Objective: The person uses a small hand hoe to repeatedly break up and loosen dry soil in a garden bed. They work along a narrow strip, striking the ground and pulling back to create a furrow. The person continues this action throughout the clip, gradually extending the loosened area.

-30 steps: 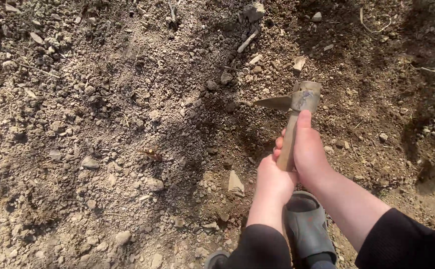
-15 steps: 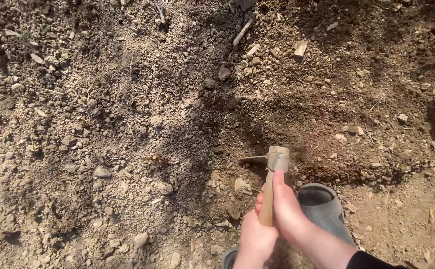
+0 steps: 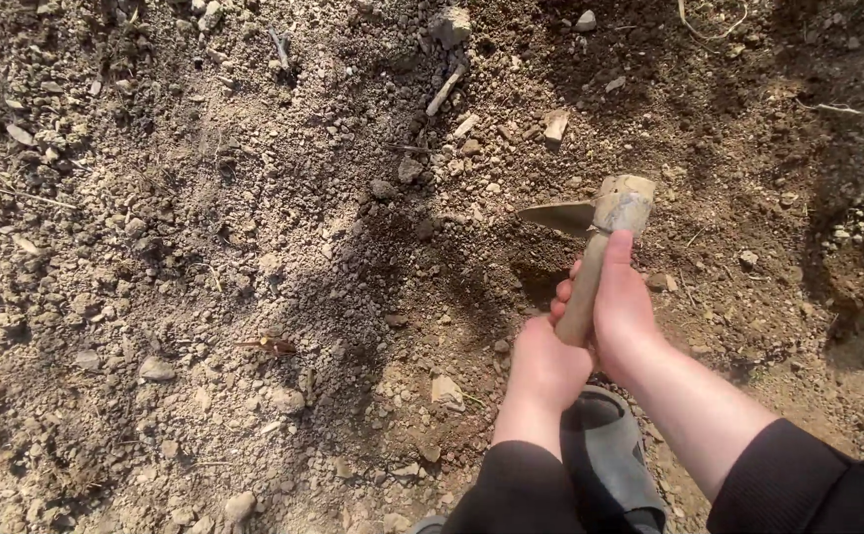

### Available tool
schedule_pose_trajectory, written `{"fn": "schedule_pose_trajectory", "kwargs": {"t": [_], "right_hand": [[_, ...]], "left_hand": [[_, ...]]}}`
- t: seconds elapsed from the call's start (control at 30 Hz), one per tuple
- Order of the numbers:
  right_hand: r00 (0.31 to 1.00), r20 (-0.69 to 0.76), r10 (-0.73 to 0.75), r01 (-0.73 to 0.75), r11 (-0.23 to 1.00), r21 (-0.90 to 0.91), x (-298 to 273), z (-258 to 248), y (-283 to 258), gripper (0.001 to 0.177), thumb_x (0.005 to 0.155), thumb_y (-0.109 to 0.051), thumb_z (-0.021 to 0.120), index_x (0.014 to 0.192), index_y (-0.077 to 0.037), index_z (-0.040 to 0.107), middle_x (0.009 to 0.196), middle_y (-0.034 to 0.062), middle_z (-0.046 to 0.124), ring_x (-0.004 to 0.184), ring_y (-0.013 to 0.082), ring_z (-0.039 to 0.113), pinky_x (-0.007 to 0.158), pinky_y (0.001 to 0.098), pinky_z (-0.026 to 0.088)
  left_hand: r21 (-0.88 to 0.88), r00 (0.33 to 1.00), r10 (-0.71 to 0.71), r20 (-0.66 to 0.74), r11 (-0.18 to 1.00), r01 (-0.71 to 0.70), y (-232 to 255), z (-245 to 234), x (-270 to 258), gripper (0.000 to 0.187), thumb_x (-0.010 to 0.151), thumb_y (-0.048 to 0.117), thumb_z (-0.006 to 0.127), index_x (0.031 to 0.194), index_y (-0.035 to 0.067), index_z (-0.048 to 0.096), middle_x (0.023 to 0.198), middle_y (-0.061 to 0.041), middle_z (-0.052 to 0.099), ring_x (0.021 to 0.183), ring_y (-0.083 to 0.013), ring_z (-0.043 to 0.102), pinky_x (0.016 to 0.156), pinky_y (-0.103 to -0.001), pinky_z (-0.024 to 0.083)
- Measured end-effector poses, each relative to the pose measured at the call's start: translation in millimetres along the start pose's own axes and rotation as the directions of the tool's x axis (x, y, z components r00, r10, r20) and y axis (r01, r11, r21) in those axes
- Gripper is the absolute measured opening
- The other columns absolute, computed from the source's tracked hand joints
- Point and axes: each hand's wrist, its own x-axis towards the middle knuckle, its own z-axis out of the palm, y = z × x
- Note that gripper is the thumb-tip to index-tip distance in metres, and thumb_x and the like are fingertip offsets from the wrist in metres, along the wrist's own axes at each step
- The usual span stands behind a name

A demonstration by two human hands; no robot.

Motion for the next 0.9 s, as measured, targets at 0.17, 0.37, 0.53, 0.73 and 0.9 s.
{"fn": "schedule_pose_trajectory", "kwargs": {"t": [0.17, 0.37, 0.53, 0.73, 0.9], "right_hand": [[0.969, 0.020, 0.247, -0.247, 0.969, 0.012, 23, -5, 94, 0.068, 0.095, -0.078, 0.044, 0.097, -0.011, 0.055, 0.072, 0.0102, 0.060, 0.055, 0.0218, 0.057, 0.054, 0.0372, 0.053], [0.945, 0.167, 0.280, -0.278, 0.960, -0.037, -12, 4, 91, 0.064, 0.102, -0.069, 0.038, 0.094, -0.007, 0.050, 0.071, 0.0123, 0.055, 0.057, 0.0248, 0.053, 0.058, 0.0399, 0.050], [0.969, 0.200, 0.143, -0.137, 0.990, -0.044, -3, 7, 54, 0.059, 0.108, -0.062, 0.033, 0.099, -0.007, 0.051, 0.071, 0.0123, 0.056, 0.056, 0.0247, 0.055, 0.054, 0.0383, 0.049], [0.969, 0.194, -0.154, 0.179, 0.976, -0.120, 35, 18, -18, 0.073, 0.102, -0.072, 0.035, 0.100, -0.003, 0.057, 0.074, 0.0139, 0.063, 0.062, 0.0268, 0.069, 0.060, 0.0431, 0.063], [0.974, 0.211, -0.080, 0.106, 0.988, -0.115, 57, 34, 9, 0.074, 0.101, -0.074, 0.036, 0.095, -0.003, 0.058, 0.072, 0.0130, 0.063, 0.058, 0.0254, 0.067, 0.057, 0.0421, 0.062]], "left_hand": [[-0.063, 0.965, -0.260, -0.015, 0.964, 0.259, -71, -14, -10, 0.028, 0.069, -0.001, 0.067, 0.096, 0.006, 0.068, 0.079, -0.008, 0.067, 0.059, -0.0237, 0.063, 0.041, -0.034, 0.048], [-0.134, 0.963, -0.268, -0.027, 0.956, 0.262, -91, -26, -25, 0.018, 0.071, -0.008, 0.050, 0.080, 0.007, 0.056, 0.062, -0.010, 0.053, 0.041, -0.0228, 0.050, 0.035, -0.032, 0.041], [-0.185, 0.978, -0.207, -0.002, 0.962, 0.203, -53, -17, -12, 0.019, 0.071, 0.000, 0.072, 0.086, 0.010, 0.065, 0.063, -0.006, 0.059, 0.041, -0.0163, 0.049, 0.037, -0.029, 0.039], [-0.324, 0.968, 0.192, 0.162, 0.937, -0.131, -8, -20, 50, 0.044, 0.078, 0.027, 0.073, 0.110, -0.001, 0.066, 0.062, -0.010, 0.065, 0.048, -0.0181, 0.065, 0.050, -0.030, 0.057], [-0.401, 0.989, 0.126, 0.082, 0.912, -0.084, -8, -37, 38, 0.072, 0.093, 0.064, 0.066, 0.117, -0.003, 0.063, 0.065, -0.014, 0.064, 0.053, -0.0208, 0.066, 0.051, -0.033, 0.058]]}}
